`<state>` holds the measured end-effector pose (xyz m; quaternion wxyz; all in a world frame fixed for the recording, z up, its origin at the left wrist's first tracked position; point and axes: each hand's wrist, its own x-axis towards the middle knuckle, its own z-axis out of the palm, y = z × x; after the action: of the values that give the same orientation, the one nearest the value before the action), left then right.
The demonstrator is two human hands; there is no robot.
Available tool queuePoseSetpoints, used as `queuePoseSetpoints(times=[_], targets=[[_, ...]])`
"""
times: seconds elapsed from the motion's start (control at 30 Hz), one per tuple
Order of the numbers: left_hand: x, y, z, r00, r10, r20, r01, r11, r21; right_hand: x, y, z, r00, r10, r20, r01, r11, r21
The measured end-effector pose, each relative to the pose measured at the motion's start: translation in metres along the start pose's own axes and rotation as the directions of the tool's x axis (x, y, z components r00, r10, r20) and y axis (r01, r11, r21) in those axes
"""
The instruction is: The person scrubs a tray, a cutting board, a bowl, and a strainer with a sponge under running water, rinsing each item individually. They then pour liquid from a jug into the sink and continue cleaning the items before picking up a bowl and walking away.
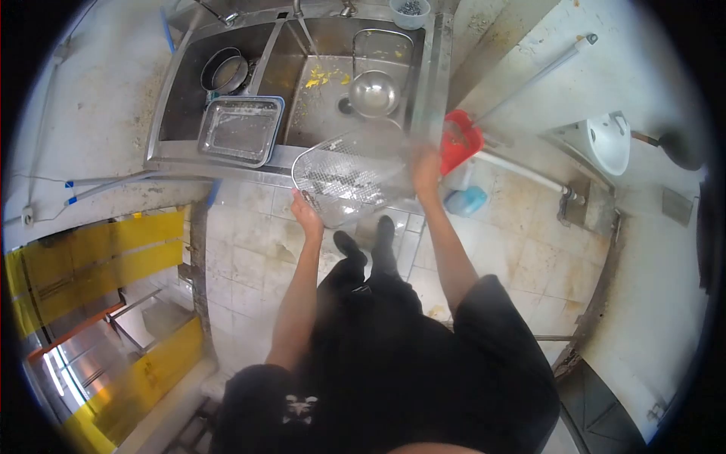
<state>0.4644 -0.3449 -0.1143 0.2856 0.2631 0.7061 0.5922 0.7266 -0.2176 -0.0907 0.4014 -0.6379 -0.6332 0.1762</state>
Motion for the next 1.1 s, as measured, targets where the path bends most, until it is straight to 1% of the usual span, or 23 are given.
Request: queuePoseSetpoints(times=[0.07, 0.1, 0.17, 0.2, 0.27, 0.3, 0.37, 0.4, 0.43, 0.47, 0.5, 0.57, 0.6, 0.63, 0.7, 0.73, 0.77, 0.83, 0.87, 0.93, 0.97, 1.03, 1.1], targets=[[0.0, -0.028, -0.014, 0.993, -0.106, 0.058, 0.106, 0.994, 0.009, -0.023, -0.003, -0.015, 0.989, 0.09, 0.117, -0.076, 0.989, -0.125], [-0.004, -0.031, -0.012, 0.993, -0.099, 0.065, 0.099, 0.995, 0.009, -0.029, 0.001, -0.017, 0.99, 0.092, 0.108, -0.079, 0.989, -0.123], [-0.022, -0.037, -0.013, 0.959, -0.284, -0.016, 0.277, 0.944, -0.177, -0.049, 0.005, -0.021, 0.99, 0.058, 0.132, -0.03, 0.978, -0.208], [-0.026, -0.04, -0.012, 0.96, -0.28, -0.011, 0.274, 0.946, -0.174, -0.057, -0.002, -0.025, 0.99, 0.061, 0.126, -0.034, 0.978, -0.207], [-0.03, -0.049, -0.015, 0.893, -0.447, -0.051, 0.414, 0.86, -0.3, -0.073, -0.017, -0.028, 0.992, 0.085, -0.097, -0.087, 0.996, -0.02], [-0.029, -0.058, -0.018, 0.889, -0.455, -0.055, 0.421, 0.858, -0.293, -0.079, -0.018, -0.03, 0.992, 0.092, -0.089, -0.095, 0.995, -0.023], [-0.025, -0.069, -0.025, 0.899, -0.439, -0.009, 0.43, 0.885, -0.181, -0.093, -0.018, -0.038, 0.983, 0.184, 0.011, -0.184, 0.982, 0.038], [-0.02, -0.069, -0.024, 0.9, -0.435, 0.018, 0.433, 0.892, -0.132, -0.091, -0.019, -0.036, 0.983, 0.186, 0.006, -0.186, 0.982, 0.039], [-0.016, -0.07, -0.024, 0.899, -0.437, 0.019, 0.436, 0.891, -0.127, -0.093, -0.02, -0.036, 0.996, -0.078, 0.04, 0.073, 0.99, 0.118], [-0.012, -0.064, -0.021, 0.885, -0.465, 0.025, 0.466, 0.883, -0.063, -0.097, -0.021, -0.036, 0.94, -0.337, 0.054, 0.32, 0.926, 0.202], [-0.008, -0.064, -0.017, 0.87, -0.491, 0.033, 0.491, 0.871, -0.001, -0.093, -0.022, -0.035, 0.941, -0.333, 0.055, 0.316, 0.928, 0.199], [-0.005, -0.067, -0.01, 0.884, -0.467, 0.025, 0.468, 0.883, -0.046, -0.073, -0.019, -0.029, 0.971, -0.121, 0.206, 0.105, 0.991, 0.085], [-0.001, -0.064, -0.005, 0.9, -0.435, 0.02, 0.434, 0.896, -0.095, -0.064, -0.015, -0.021, 0.993, 0.072, 0.094, -0.071, 0.997, -0.019], [-0.009, -0.062, -0.01, 0.897, -0.442, 0.019, 0.442, 0.893, -0.088, -0.071, -0.013, -0.021, 0.992, 0.082, 0.1, -0.08, 0.997, -0.022], [-0.008, -0.05, 0.006, 0.869, -0.494, -0.002, 0.479, 0.844, -0.239, -0.056, -0.01, -0.021, 0.988, 0.148, 0.045, -0.145, 0.987, -0.067], [-0.017, -0.044, -0.002, 0.863, -0.506, -0.003, 0.492, 0.84, -0.228, -0.067, -0.011, -0.026, 0.986, 0.141, 0.089, -0.133, 0.987, -0.089], [-0.016, -0.042, -0.003, 0.854, -0.52, -0.004, 0.507, 0.835, -0.211, -0.076, -0.012, -0.033, 0.986, 0.14, 0.086, -0.132, 0.987, -0.09], [-0.005, -0.044, -0.001, 0.85, -0.526, -0.007, 0.514, 0.834, -0.203, -0.098, -0.014, -0.048, 0.995, -0.097, 0.021, 0.095, 0.993, 0.068], [-0.007, -0.048, -0.002, 0.845, -0.535, -0.005, 0.523, 0.827, -0.206, -0.105, -0.014, -0.048, 0.995, -0.092, 0.029, 0.09, 0.994, 0.069], [-0.012, -0.057, -0.004, 0.833, -0.553, 0.0, 0.541, 0.815, -0.206, -0.117, -0.01, -0.051, 0.972, 0.22, -0.085, -0.217, 0.975, 0.048], [-0.013, -0.05, -0.007, 0.829, -0.56, -0.009, 0.551, 0.818, -0.166, -0.125, -0.009, -0.052, 0.97, 0.23, -0.084, -0.227, 0.973, 0.045], [0.0, -0.039, -0.003, 0.833, -0.553, -0.01, 0.547, 0.827, -0.127, -0.129, -0.008, -0.045, 0.957, 0.278, -0.085, -0.261, 0.95, 0.172], [0.01, -0.046, -0.009, 0.813, -0.579, 0.064, 0.582, 0.809, -0.079, -0.13, 0.005, -0.045, 0.959, 0.276, -0.071, -0.261, 0.95, 0.172]])
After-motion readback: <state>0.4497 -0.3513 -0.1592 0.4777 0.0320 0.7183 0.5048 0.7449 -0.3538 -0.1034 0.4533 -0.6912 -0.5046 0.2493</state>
